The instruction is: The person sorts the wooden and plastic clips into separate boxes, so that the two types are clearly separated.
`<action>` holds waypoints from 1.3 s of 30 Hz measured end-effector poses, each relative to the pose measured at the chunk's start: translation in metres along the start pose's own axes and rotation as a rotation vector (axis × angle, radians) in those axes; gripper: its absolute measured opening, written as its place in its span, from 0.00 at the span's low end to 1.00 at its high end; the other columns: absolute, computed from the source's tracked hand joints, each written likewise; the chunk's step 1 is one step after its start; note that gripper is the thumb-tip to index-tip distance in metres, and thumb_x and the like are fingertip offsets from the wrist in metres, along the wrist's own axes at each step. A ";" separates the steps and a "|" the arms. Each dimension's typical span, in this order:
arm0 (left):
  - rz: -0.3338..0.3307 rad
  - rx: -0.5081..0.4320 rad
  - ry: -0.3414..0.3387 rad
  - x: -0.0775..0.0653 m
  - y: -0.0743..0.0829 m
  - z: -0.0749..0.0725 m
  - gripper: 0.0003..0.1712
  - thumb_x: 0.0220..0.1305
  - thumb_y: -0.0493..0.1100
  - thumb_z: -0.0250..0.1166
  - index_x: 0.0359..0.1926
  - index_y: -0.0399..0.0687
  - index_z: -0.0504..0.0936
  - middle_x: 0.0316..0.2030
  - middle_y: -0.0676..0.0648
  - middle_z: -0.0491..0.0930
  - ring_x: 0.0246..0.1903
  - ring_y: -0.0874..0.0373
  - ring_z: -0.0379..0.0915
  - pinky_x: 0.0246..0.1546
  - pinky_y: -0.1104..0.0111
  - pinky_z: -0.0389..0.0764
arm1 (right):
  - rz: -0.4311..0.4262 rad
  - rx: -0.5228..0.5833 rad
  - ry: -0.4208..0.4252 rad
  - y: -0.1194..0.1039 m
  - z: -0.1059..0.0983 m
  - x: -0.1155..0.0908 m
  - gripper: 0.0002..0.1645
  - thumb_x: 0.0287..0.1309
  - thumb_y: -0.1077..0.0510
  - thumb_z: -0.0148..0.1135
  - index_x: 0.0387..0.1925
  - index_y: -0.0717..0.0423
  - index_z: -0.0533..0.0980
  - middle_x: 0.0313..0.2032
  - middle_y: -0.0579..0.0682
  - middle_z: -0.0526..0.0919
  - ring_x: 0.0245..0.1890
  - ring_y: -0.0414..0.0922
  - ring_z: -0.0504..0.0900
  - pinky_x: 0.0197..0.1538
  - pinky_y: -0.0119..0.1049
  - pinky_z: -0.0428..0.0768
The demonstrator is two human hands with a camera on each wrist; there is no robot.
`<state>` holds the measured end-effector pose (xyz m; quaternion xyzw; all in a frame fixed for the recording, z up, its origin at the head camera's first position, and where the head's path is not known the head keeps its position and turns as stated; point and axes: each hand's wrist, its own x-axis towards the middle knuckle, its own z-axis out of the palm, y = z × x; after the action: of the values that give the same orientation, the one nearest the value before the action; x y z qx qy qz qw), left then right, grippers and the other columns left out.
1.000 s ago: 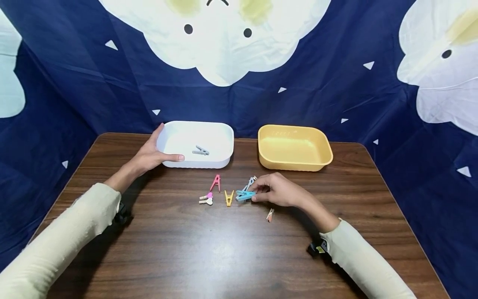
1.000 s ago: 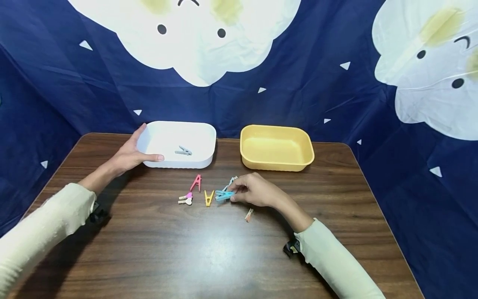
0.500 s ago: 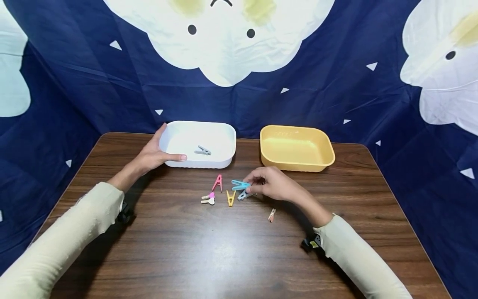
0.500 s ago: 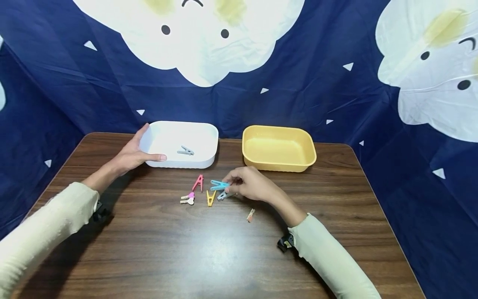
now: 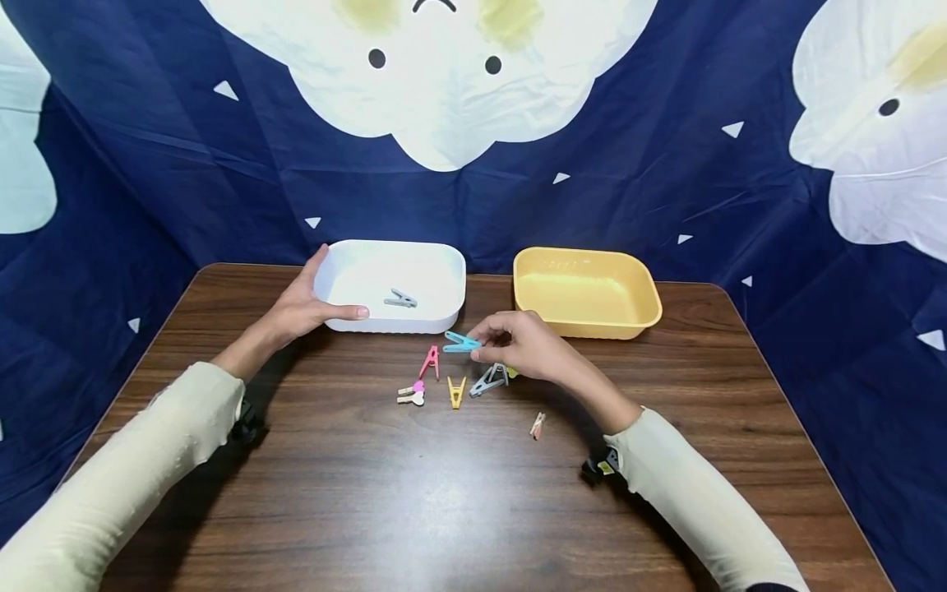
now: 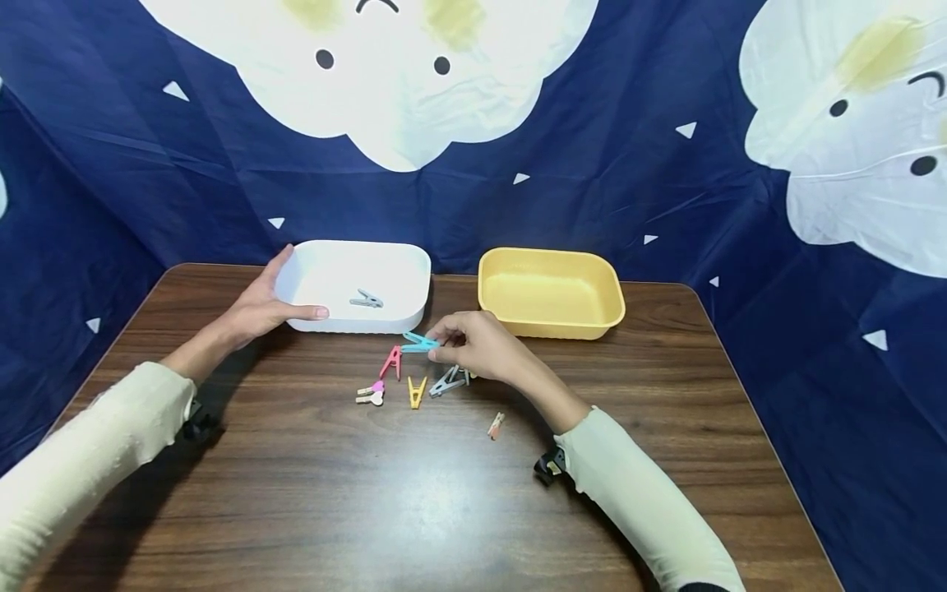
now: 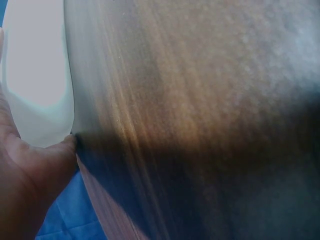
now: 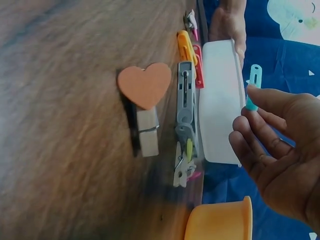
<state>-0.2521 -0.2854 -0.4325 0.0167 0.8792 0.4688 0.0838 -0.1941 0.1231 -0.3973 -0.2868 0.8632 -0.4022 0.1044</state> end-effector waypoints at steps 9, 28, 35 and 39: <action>-0.001 0.003 -0.003 0.002 -0.001 -0.001 0.89 0.57 0.54 0.90 0.92 0.62 0.25 0.93 0.45 0.28 0.93 0.41 0.26 0.92 0.37 0.38 | 0.024 0.022 0.069 -0.008 0.000 0.015 0.08 0.69 0.58 0.81 0.48 0.52 0.93 0.37 0.47 0.92 0.39 0.40 0.85 0.46 0.33 0.83; 0.001 0.007 -0.008 0.001 0.000 -0.001 0.89 0.58 0.54 0.90 0.92 0.63 0.24 0.93 0.46 0.27 0.93 0.41 0.25 0.92 0.37 0.38 | 0.037 0.024 0.167 -0.023 -0.001 0.043 0.09 0.68 0.58 0.81 0.47 0.56 0.93 0.39 0.50 0.92 0.40 0.43 0.86 0.46 0.32 0.81; 0.000 0.006 -0.008 0.001 0.001 -0.001 0.89 0.58 0.53 0.90 0.93 0.63 0.25 0.93 0.44 0.28 0.93 0.40 0.26 0.92 0.37 0.38 | 0.038 0.034 0.174 -0.025 -0.002 0.051 0.10 0.67 0.58 0.81 0.47 0.56 0.92 0.38 0.50 0.92 0.38 0.42 0.85 0.44 0.31 0.81; 0.000 0.004 -0.009 0.001 0.000 -0.001 0.89 0.58 0.53 0.90 0.92 0.63 0.24 0.93 0.45 0.27 0.93 0.40 0.25 0.92 0.37 0.37 | 0.048 0.038 0.172 -0.024 -0.002 0.055 0.10 0.68 0.57 0.81 0.48 0.56 0.92 0.38 0.50 0.93 0.38 0.41 0.85 0.44 0.30 0.80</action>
<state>-0.2532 -0.2862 -0.4316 0.0189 0.8796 0.4671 0.0876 -0.2297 0.0801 -0.3752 -0.2286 0.8677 -0.4392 0.0451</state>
